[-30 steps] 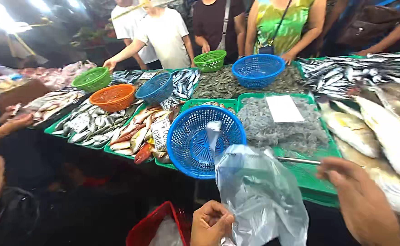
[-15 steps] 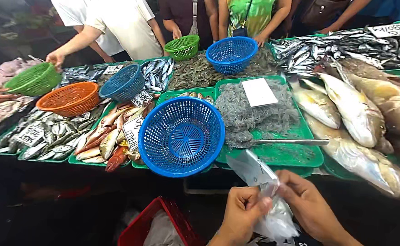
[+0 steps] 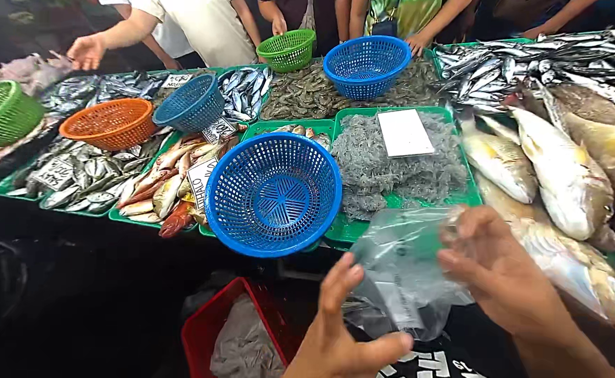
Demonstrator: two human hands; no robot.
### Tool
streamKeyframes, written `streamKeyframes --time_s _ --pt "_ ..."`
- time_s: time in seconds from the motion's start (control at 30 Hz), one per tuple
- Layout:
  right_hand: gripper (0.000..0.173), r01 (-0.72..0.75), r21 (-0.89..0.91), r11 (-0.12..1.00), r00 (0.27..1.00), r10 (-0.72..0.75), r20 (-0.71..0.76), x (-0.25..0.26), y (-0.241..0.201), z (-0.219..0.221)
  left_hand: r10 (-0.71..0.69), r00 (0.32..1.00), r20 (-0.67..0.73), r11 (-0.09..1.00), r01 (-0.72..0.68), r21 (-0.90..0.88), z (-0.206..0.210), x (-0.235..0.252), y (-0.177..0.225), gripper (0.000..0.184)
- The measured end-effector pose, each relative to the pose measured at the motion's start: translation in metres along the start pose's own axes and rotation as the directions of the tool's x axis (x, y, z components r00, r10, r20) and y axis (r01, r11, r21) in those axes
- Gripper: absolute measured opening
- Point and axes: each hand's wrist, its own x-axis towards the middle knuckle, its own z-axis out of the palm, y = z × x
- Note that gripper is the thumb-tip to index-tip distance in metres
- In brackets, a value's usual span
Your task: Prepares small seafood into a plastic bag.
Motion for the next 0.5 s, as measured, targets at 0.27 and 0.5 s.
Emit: streamKeyframes --time_s 0.27,0.5 --pt "0.008 0.358 -0.576 0.735 0.928 -0.21 0.308 0.058 -0.031 -0.008 -0.1 0.978 -0.185 0.831 0.184 0.524 -0.076 0.033 -0.003 0.024" --pt "0.076 0.51 -0.842 0.174 0.856 -0.009 0.517 0.113 0.01 0.026 -0.285 0.859 -0.425 0.346 0.505 0.79 -0.144 0.061 0.0 0.041"
